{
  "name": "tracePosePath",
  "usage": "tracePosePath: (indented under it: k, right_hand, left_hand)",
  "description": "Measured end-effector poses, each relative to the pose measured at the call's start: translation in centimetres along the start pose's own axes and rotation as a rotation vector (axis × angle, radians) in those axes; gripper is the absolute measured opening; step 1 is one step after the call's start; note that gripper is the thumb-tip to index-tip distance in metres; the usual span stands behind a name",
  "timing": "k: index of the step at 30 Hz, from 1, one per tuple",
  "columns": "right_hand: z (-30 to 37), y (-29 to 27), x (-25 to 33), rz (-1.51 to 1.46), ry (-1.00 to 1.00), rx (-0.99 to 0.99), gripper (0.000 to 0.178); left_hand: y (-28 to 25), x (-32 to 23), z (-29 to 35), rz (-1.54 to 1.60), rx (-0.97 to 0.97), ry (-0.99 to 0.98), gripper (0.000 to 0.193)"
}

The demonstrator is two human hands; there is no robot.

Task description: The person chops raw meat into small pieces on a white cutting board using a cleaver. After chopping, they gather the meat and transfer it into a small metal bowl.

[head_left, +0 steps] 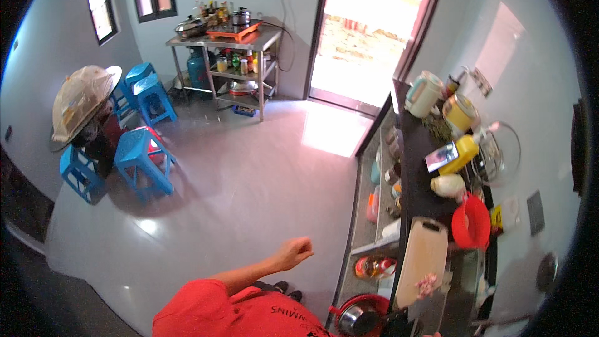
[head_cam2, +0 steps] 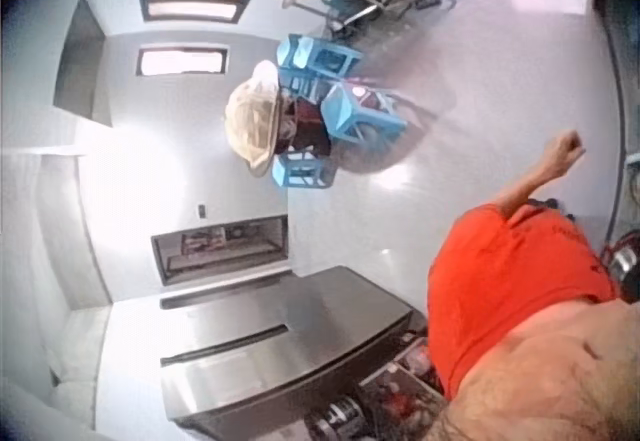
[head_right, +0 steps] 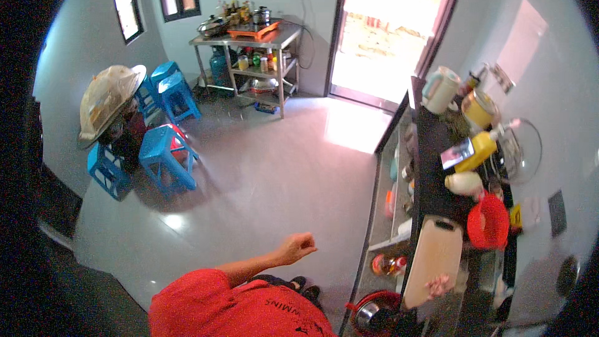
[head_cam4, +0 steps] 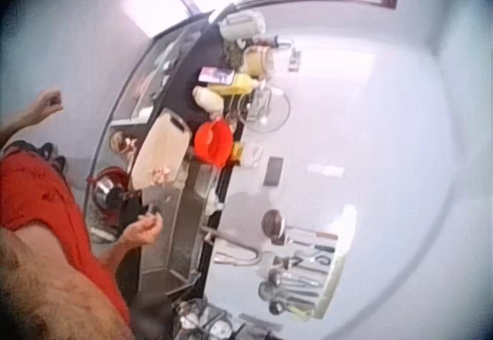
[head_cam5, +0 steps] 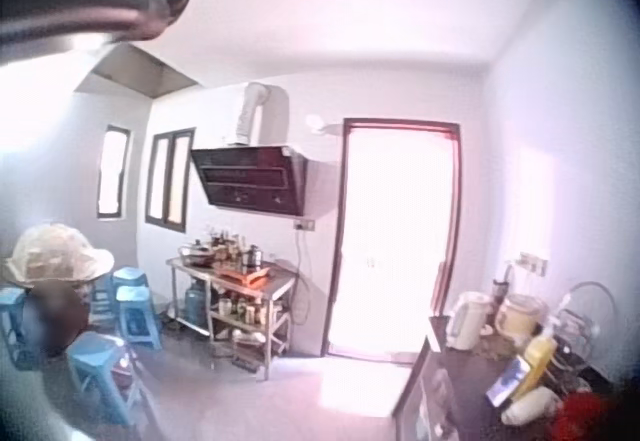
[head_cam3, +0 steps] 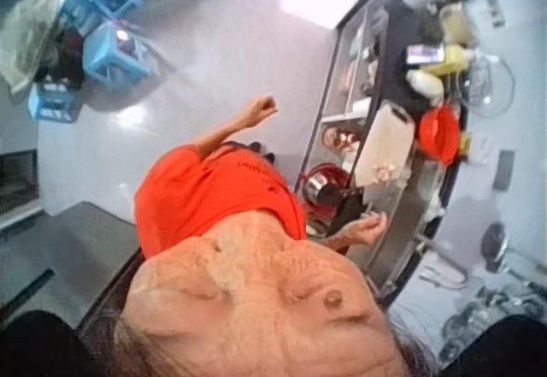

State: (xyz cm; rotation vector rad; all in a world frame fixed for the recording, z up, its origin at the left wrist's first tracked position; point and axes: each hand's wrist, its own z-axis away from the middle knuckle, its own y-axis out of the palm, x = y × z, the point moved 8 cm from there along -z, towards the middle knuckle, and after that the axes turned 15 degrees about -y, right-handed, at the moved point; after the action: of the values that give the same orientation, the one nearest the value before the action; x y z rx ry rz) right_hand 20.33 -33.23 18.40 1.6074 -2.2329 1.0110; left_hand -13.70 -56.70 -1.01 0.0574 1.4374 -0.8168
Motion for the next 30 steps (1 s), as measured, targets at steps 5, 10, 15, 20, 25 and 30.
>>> tracePosePath:
  k: [5,10,15,20,25,30]
  right_hand:
    - [1.8,16.7,5.4,-0.448,-0.057,0.402,0.024]
    - [6.7,30.8,17.4,-0.593,-0.378,0.844,0.022]
    - [18.3,47.4,18.6,-0.442,-0.596,1.141,0.026]
    - [35.6,58.4,3.9,0.066,-0.323,1.863,0.027]
    - [33.6,66.2,9.7,0.205,-0.012,1.882,0.028]
    - [32.2,76.3,14.8,0.245,0.074,1.838,0.029]
  left_hand:
    - [-6.4,2.2,-0.8,0.128,-0.197,-0.126,0.021]
    - [-14.1,6.7,-4.3,0.115,-0.296,-0.302,0.041]
    - [-26.2,12.7,-6.6,0.273,-0.472,-0.314,0.045]
    - [-37.9,20.5,-9.0,0.284,-0.581,-0.368,0.037]
    - [-48.0,22.9,-13.4,0.497,-0.566,-0.298,0.021]
    - [-57.2,25.5,-20.3,0.459,-0.557,-0.338,0.017]
